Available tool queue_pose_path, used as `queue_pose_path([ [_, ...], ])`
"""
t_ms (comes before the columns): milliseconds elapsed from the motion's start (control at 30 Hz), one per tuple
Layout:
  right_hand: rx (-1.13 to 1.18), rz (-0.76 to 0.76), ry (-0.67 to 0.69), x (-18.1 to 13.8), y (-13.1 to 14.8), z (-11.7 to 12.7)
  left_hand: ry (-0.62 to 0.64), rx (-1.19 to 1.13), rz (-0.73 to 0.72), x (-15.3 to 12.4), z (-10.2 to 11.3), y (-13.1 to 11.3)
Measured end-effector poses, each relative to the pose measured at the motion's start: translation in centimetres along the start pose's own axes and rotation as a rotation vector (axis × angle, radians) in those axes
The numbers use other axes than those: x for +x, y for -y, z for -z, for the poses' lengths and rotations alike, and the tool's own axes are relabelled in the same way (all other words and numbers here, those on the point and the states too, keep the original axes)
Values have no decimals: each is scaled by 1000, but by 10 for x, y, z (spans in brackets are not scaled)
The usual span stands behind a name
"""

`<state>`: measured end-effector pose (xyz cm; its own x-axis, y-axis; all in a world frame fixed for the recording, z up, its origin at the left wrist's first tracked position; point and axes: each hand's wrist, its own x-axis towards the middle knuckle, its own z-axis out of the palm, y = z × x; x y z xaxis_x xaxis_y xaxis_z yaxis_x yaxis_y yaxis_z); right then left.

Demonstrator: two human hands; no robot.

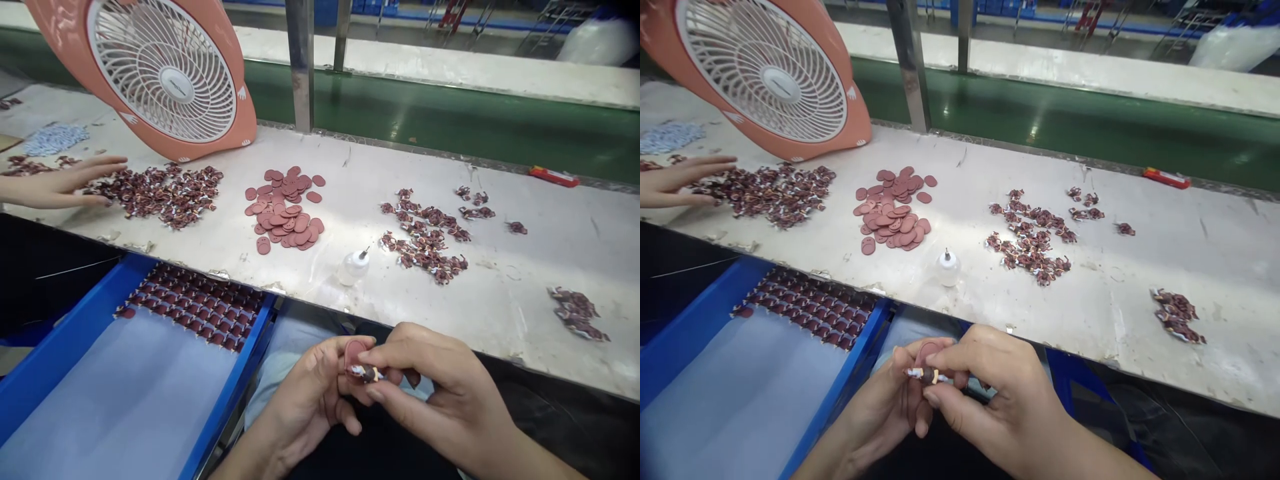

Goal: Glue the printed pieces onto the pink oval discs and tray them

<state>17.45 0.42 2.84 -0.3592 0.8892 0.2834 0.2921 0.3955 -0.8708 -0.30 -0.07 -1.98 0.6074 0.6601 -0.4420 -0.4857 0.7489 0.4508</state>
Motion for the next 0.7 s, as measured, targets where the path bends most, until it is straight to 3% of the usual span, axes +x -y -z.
queue_pose_path([
  [167,-419,212,-172,-1,-11,-15,-259,54,-247,-4,-1,-2],
  [267,-598,349,-181,2,-17,-25,-373,132,-382,-8,-3,-4],
  [600,-684,530,-70,26,-22,-52,-590,95,-477,-10,10,-11],
  [700,-620,639,-24,25,-18,-53,-744,169,-547,-21,25,-21],
])
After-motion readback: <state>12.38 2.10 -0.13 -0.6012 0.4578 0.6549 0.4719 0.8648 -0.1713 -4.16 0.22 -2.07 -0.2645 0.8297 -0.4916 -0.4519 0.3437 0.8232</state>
